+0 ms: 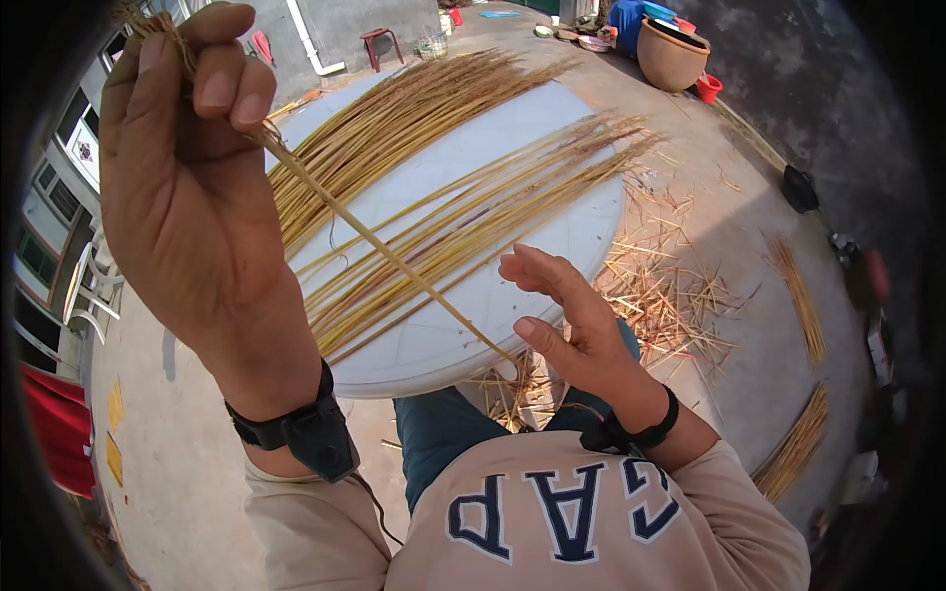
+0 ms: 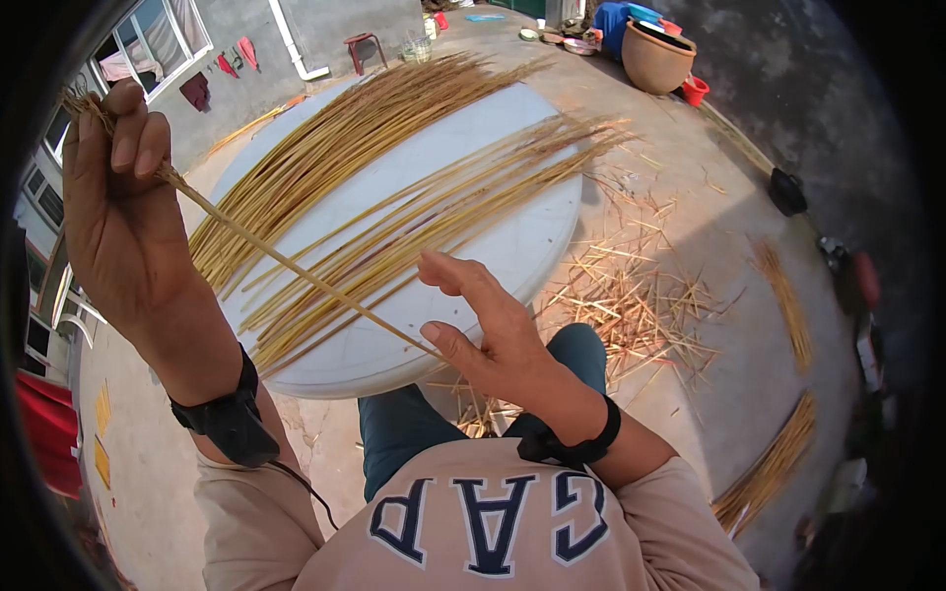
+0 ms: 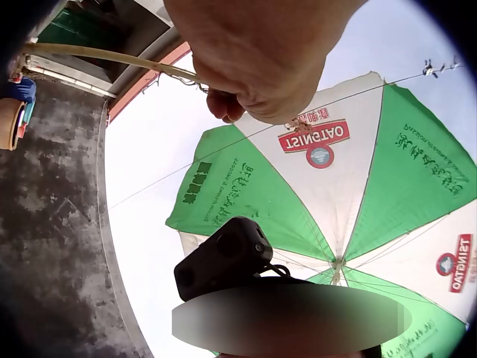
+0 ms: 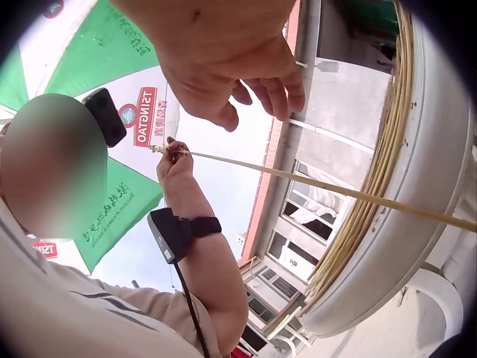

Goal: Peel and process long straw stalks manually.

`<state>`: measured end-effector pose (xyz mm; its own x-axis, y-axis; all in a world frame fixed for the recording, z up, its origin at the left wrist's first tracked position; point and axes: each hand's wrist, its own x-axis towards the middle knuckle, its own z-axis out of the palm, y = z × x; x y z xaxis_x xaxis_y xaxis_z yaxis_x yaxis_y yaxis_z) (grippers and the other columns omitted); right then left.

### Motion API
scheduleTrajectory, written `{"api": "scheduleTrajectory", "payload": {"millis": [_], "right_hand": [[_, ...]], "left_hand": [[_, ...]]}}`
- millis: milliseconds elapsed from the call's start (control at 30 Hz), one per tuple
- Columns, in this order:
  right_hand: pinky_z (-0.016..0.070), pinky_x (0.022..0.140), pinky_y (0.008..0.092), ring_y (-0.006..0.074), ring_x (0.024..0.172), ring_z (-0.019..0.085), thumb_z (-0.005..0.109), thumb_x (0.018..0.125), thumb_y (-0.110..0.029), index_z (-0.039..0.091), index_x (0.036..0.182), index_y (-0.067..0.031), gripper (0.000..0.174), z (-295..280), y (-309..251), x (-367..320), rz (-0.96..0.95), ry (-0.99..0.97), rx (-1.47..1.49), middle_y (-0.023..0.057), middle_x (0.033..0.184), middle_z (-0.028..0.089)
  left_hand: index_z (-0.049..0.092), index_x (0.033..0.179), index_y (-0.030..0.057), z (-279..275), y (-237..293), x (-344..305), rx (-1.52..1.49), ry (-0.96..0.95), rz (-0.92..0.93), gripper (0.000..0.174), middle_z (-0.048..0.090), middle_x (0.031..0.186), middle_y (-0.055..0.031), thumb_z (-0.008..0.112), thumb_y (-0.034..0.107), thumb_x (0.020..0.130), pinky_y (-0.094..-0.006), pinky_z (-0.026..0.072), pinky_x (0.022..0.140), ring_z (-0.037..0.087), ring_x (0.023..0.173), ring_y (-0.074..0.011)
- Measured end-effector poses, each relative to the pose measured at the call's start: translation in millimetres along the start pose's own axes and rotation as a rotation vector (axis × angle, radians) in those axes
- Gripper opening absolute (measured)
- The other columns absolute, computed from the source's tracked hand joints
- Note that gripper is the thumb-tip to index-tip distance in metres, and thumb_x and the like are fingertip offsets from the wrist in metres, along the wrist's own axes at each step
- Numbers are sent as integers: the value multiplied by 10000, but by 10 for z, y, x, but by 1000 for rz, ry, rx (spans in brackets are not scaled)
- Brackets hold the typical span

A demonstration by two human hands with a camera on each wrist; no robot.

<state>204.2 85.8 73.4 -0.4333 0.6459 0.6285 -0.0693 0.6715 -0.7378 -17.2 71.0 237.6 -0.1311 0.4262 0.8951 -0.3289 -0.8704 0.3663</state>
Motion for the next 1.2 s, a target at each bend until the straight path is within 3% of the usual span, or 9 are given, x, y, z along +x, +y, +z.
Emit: {"api": "scheduleTrajectory", "payload": {"millis": [100,233,367,433,500,533,600,933,1200], "right_hand": [[462,808,278,182,927,591,573,830,-37,471,1198,15,385,-167,44,-105,122,246,120,134,1031,582],[468,688,251,164,773,596,590,806,-13,547,1066,26,266,-247,-17,-113,-49,257,-92,133,933,592],[453,601,286,205,698,570,648,751,-6,568,950,22,217,-166,-72,-175,-14,-238,-118,151,893,567],[464,603,301,207,670,568,668,734,-26,568,978,2,266,-55,-2,-121,-288,93,-469,138,917,565],[472,613,328,234,682,587,668,741,-58,542,1049,-15,336,-12,68,-123,-242,97,-567,145,958,559],[475,615,335,253,701,597,651,759,-72,520,1086,-16,356,25,106,-173,27,18,-412,152,932,570],[486,614,351,282,718,620,595,819,-107,467,1169,-23,382,81,244,-253,428,-94,-180,152,834,606],[469,565,282,176,630,605,535,862,-61,558,1094,-43,234,-24,351,-420,392,-204,-129,109,719,604],[453,550,278,177,592,584,503,880,-63,538,1057,-33,183,-24,397,-468,478,-228,-76,92,647,578]], "left_hand": [[401,1048,-139,-147,175,-21,-75,115,13,232,517,1012,-252,428,60,931,-276,434,683,451,702,-149],[417,1023,-12,25,-342,-640,53,373,-129,156,538,1039,-211,393,123,948,-385,478,910,572,901,-182],[437,1056,30,192,-809,-1359,-83,631,-494,140,535,1063,-174,427,91,930,-455,423,982,555,1008,-217],[437,1054,33,232,-911,-1638,-150,637,-546,141,539,1061,-161,444,84,923,-443,417,993,555,1007,-215],[467,1030,36,302,-938,-1830,-210,607,-690,125,537,1089,-150,471,57,907,-408,419,991,554,1015,-211],[467,1030,36,326,-944,-1910,-213,616,-691,125,537,1089,-150,471,57,907,-408,419,991,554,1015,-211],[504,992,29,326,-962,-2011,-209,569,-770,119,543,1095,-115,519,15,875,-311,442,920,549,993,-169],[570,874,8,-40,-719,-2148,296,418,-896,106,617,722,-78,611,81,809,-223,436,618,532,618,-108],[571,884,7,-120,-613,-2270,283,355,-1029,87,609,725,-56,597,69,829,-182,405,567,516,613,-71]]}}
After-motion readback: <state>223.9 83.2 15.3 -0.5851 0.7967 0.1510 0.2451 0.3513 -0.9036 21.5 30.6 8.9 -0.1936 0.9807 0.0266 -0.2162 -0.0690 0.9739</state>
